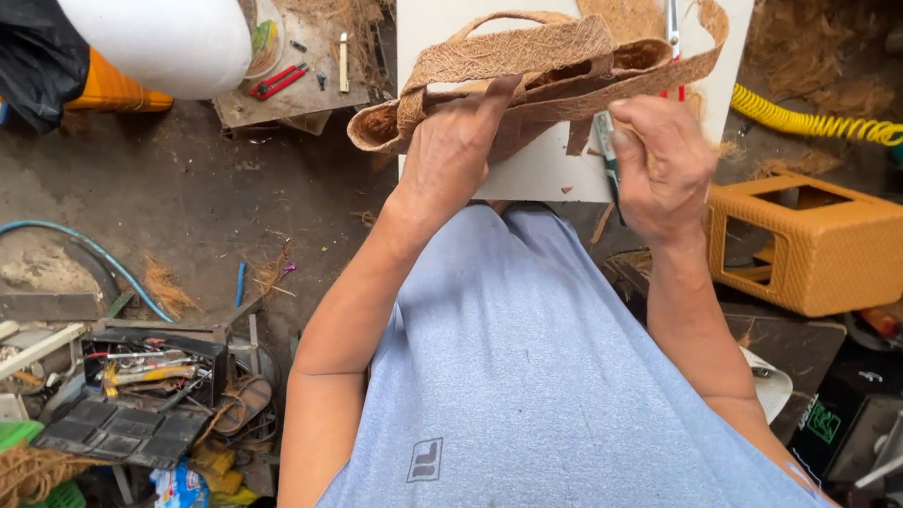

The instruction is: The person assembles a cocofiber tote bag by hand, using red-handled scissors to trim excess material and a rubber mallet to secure straps. The person adjusts the bag's handles and front flap, then trims and folds a small strip of cocofiber to attach as a decorative element.

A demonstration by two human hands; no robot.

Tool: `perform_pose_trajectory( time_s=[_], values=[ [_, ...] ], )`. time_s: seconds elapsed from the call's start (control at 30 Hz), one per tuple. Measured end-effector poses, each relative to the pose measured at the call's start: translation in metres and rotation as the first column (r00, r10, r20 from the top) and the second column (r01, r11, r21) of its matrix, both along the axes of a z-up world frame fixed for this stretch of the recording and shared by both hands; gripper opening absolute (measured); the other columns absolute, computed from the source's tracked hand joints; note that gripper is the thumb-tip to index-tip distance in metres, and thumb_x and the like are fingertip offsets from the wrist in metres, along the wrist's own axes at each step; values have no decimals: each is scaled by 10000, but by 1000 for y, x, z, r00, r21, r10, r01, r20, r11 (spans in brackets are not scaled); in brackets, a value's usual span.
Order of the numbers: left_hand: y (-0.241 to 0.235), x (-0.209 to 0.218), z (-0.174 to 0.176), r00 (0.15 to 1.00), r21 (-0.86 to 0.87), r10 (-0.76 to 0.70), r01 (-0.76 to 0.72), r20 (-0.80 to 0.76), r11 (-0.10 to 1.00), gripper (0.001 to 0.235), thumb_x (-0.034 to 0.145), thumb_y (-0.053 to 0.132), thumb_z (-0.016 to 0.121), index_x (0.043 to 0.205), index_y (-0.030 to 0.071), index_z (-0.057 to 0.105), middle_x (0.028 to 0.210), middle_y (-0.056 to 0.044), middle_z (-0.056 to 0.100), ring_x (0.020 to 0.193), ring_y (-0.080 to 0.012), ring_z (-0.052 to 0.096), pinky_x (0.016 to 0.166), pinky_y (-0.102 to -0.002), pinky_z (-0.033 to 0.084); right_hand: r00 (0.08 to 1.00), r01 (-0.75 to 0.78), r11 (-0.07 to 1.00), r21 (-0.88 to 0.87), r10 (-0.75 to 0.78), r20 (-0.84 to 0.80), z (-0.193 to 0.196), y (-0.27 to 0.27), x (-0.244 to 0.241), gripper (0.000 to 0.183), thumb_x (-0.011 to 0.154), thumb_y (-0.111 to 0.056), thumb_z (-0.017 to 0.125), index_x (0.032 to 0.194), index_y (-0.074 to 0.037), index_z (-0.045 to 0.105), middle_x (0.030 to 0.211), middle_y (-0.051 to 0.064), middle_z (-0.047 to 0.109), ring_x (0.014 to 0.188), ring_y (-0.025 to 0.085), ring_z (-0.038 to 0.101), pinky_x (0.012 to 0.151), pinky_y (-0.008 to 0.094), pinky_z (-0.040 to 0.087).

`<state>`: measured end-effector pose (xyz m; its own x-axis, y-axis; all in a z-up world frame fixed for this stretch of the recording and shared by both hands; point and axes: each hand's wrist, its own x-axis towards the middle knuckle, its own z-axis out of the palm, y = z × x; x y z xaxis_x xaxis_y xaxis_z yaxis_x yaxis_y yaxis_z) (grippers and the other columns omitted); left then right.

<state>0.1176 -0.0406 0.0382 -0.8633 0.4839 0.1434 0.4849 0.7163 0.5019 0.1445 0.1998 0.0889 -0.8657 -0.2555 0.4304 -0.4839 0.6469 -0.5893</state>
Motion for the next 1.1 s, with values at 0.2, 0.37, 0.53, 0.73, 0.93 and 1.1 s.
perform_pose_trajectory(
  time_s=[0.2,0.37,0.53,0.73,0.93,1.1],
  values=[
    [-1,4,-13,999,8,-17,17,-51,1000,900,704,-246,550,1495,107,305,923,-86,636,709,-272,616,551,-422,518,998,-62,996,67,61,20,0,-37,-6,187,1009,4,612,1175,74,660,1128,234,692,1050,368,660,954,462,520],
    [-2,7,-9,999,15,-2,3,-37,1000,873,674,-225,562,1456,110,364,959,-80,663,731,-297,645,540,-443,523,1000,22,986,168,-20,-13,-7,-39,-2,304,1077,-241,543,1147,13,695,1094,169,701,1000,312,632,831,428,430],
    [-1,-2,-6,999,30,-24,23,27,999,838,735,-193,568,1470,132,330,975,-106,681,756,-327,668,574,-466,538,993,100,945,313,-77,-85,-31,-31,-10,350,1059,-355,562,1102,-39,706,996,114,655,940,267,565,809,420,387],
    [-5,-10,-7,997,33,-30,28,66,999,827,739,-164,549,1479,126,319,868,-119,655,697,-372,629,542,-497,486,990,-121,955,270,98,100,-18,-35,-15,123,947,-79,698,941,-35,583,862,90,613,781,277,566,808,408,383],
    [-6,-9,-9,998,8,-35,35,46,999,857,746,-171,539,1509,127,287,873,-111,639,700,-353,617,583,-495,484,951,-164,983,85,134,278,-23,-32,-16,116,1033,-121,612,982,-24,651,846,88,677,745,263,629,741,411,467],
    [-8,-12,14,985,25,-91,89,145,996,843,751,-162,511,1507,124,271,866,-150,629,687,-390,612,553,-513,475,959,-164,980,111,132,249,-19,-30,-15,39,979,-42,655,973,-5,662,860,114,680,739,262,630,695,399,471]
  ],
)
